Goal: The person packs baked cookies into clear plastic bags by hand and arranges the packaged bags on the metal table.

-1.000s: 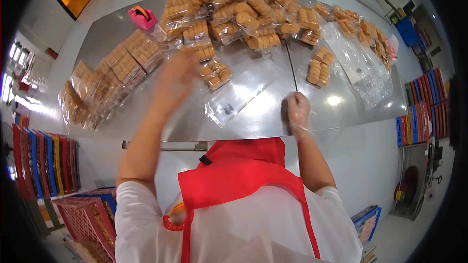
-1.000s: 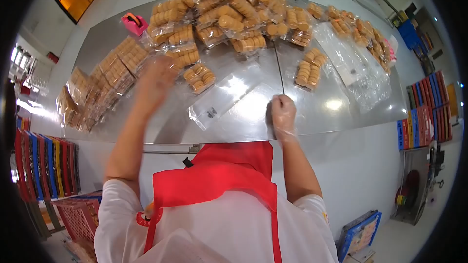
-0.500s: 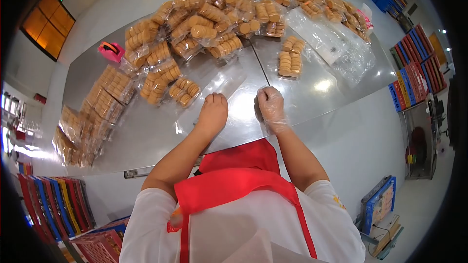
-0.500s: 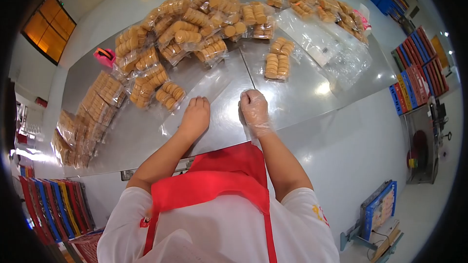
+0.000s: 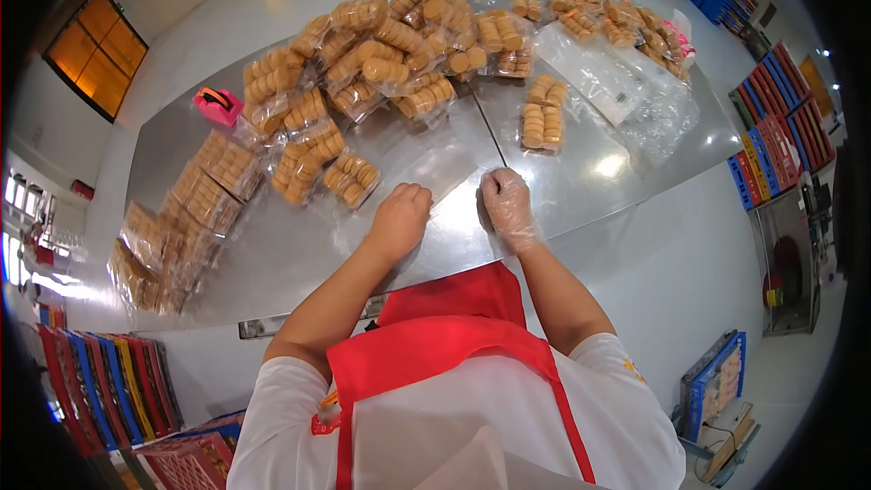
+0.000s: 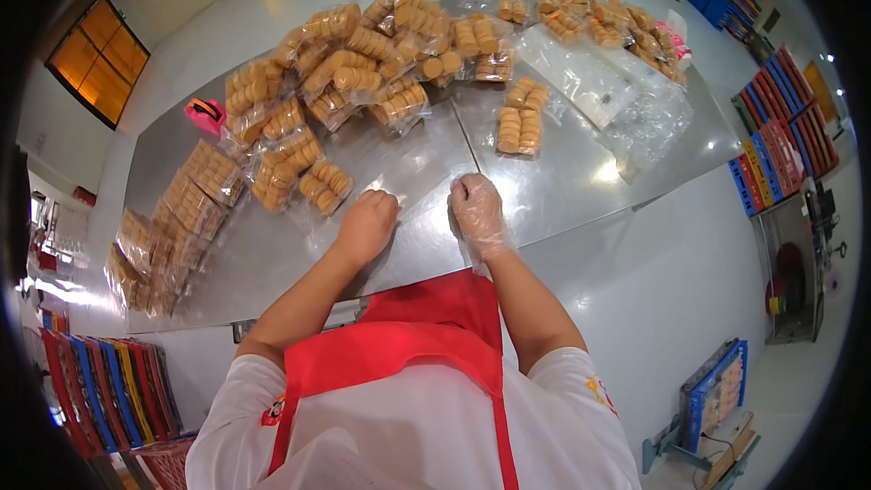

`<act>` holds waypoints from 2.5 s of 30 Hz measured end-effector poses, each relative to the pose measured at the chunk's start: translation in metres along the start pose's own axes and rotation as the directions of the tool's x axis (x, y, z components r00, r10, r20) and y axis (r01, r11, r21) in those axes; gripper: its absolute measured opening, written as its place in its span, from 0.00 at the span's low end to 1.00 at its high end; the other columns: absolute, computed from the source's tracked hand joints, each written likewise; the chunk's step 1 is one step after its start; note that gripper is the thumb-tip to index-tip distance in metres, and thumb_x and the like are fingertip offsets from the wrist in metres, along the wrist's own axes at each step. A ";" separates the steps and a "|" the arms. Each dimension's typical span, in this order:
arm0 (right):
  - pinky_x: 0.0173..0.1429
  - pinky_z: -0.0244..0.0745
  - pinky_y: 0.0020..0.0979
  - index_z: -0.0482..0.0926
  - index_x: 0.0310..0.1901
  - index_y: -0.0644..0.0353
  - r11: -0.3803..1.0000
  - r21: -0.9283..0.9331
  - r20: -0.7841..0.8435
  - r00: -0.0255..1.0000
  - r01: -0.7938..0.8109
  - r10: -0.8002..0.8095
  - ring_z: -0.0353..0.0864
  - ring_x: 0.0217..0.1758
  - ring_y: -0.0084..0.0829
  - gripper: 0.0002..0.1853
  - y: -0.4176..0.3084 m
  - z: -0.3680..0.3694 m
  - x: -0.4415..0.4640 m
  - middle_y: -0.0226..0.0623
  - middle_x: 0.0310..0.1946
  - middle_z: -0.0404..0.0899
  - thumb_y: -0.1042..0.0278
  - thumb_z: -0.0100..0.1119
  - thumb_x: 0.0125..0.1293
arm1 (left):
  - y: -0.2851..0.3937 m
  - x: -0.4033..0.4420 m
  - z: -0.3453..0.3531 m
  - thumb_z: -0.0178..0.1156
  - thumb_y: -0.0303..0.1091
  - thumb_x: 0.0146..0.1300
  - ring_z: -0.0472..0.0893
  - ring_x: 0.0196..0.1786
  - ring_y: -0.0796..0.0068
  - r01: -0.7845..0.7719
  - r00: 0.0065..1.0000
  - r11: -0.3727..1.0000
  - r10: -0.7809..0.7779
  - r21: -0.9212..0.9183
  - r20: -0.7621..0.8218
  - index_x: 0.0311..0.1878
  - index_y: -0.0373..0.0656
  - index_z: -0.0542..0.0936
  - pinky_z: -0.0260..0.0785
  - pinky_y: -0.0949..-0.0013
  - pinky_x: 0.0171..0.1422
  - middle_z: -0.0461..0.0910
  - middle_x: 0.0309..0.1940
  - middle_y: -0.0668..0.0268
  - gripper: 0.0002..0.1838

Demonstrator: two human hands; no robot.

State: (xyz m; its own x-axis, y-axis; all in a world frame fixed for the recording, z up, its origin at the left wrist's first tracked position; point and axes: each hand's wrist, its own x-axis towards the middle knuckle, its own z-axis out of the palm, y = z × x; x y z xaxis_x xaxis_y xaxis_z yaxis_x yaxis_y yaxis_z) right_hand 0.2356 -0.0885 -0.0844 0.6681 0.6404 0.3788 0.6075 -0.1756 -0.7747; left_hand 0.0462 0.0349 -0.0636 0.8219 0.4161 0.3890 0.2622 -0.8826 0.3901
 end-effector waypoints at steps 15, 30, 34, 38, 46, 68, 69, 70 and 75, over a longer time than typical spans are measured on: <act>0.38 0.68 0.26 0.82 0.43 0.65 0.669 0.732 0.101 0.992 -0.127 0.078 0.70 0.34 0.20 0.17 -0.088 -0.009 0.011 0.29 0.34 0.77 0.56 0.65 0.70 | 0.039 -0.008 -0.056 0.65 0.31 0.67 0.77 0.33 0.80 0.318 0.899 0.441 -0.420 -0.839 0.121 0.38 0.37 0.81 0.70 0.73 0.38 0.79 0.30 0.67 0.07; 0.45 0.70 0.36 0.78 0.36 0.65 0.825 0.563 0.549 0.723 0.050 -0.419 0.73 0.36 0.32 0.13 -0.193 -0.022 -0.023 0.38 0.30 0.74 0.63 0.57 0.73 | 0.052 -0.010 -0.088 0.49 0.45 0.80 0.61 0.20 0.87 0.017 0.622 0.367 -0.732 -0.930 -0.277 0.28 0.45 0.69 0.52 0.77 0.23 0.65 0.20 0.75 0.22; 0.45 0.72 0.37 0.79 0.33 0.65 0.852 0.498 0.631 0.742 -0.162 -0.227 0.75 0.34 0.37 0.12 -0.193 -0.027 -0.001 0.40 0.27 0.75 0.65 0.58 0.71 | 0.067 -0.018 -0.113 0.51 0.46 0.79 0.61 0.21 0.87 -0.028 0.773 0.222 -0.613 -0.975 -0.161 0.27 0.45 0.70 0.53 0.76 0.24 0.65 0.20 0.75 0.22; 0.42 0.73 0.38 0.80 0.33 0.65 0.742 0.655 0.686 0.525 -0.145 -0.503 0.78 0.35 0.42 0.07 -0.197 -0.030 -0.004 0.43 0.29 0.78 0.71 0.60 0.66 | 0.050 -0.022 -0.103 0.52 0.45 0.79 0.65 0.22 0.83 0.021 0.801 0.231 -0.586 -0.973 -0.122 0.29 0.44 0.72 0.60 0.73 0.27 0.68 0.20 0.74 0.21; 0.41 0.72 0.42 0.82 0.38 0.63 0.914 0.175 0.384 0.830 0.365 -0.405 0.78 0.36 0.50 0.03 -0.205 -0.043 0.013 0.45 0.33 0.75 0.79 0.59 0.65 | 0.061 -0.021 -0.132 0.56 0.45 0.74 0.74 0.31 0.77 0.198 0.914 -0.041 -0.353 -0.979 0.199 0.41 0.41 0.75 0.67 0.71 0.31 0.75 0.30 0.67 0.15; 0.41 0.74 0.42 0.80 0.41 0.60 0.825 0.191 0.308 0.766 0.531 -0.564 0.78 0.39 0.48 0.08 -0.236 -0.062 0.006 0.46 0.38 0.71 0.77 0.59 0.60 | 0.083 -0.042 -0.153 0.59 0.32 0.72 0.72 0.42 0.82 0.040 0.976 0.284 -0.214 -0.958 -0.023 0.48 0.38 0.74 0.67 0.74 0.51 0.73 0.40 0.71 0.09; 0.41 0.74 0.43 0.80 0.42 0.60 0.831 0.188 0.315 0.769 0.524 -0.557 0.78 0.39 0.49 0.08 -0.236 -0.062 0.005 0.46 0.39 0.70 0.78 0.59 0.60 | 0.081 -0.043 -0.151 0.59 0.32 0.72 0.72 0.42 0.82 0.050 0.976 0.306 -0.217 -0.951 -0.018 0.48 0.37 0.74 0.68 0.74 0.50 0.74 0.40 0.71 0.09; 0.42 0.74 0.42 0.79 0.44 0.60 0.827 0.219 0.307 0.768 0.519 -0.563 0.78 0.40 0.47 0.10 -0.232 -0.060 0.005 0.45 0.39 0.71 0.77 0.60 0.60 | 0.079 -0.044 -0.149 0.59 0.31 0.72 0.73 0.42 0.81 0.061 0.976 0.327 -0.219 -0.943 -0.013 0.47 0.37 0.75 0.68 0.74 0.49 0.74 0.40 0.70 0.08; 0.51 0.75 0.35 0.71 0.58 0.59 0.781 0.592 0.570 0.788 -0.198 -0.233 0.76 0.45 0.31 0.24 -0.227 -0.057 -0.003 0.36 0.46 0.74 0.80 0.64 0.61 | 0.074 -0.039 -0.142 0.60 0.24 0.65 0.75 0.41 0.78 -0.037 0.976 0.494 -0.167 -0.869 -0.137 0.43 0.37 0.77 0.70 0.73 0.47 0.77 0.41 0.66 0.05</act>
State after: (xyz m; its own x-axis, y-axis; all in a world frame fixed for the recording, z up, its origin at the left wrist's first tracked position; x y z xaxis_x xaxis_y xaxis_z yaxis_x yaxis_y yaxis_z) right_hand 0.1201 -0.0934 0.1185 0.1399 0.9718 0.1899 0.0880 0.1788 -0.9799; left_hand -0.0382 -0.0154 0.0690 0.6896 0.5837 0.4286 -0.3401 -0.2615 0.9033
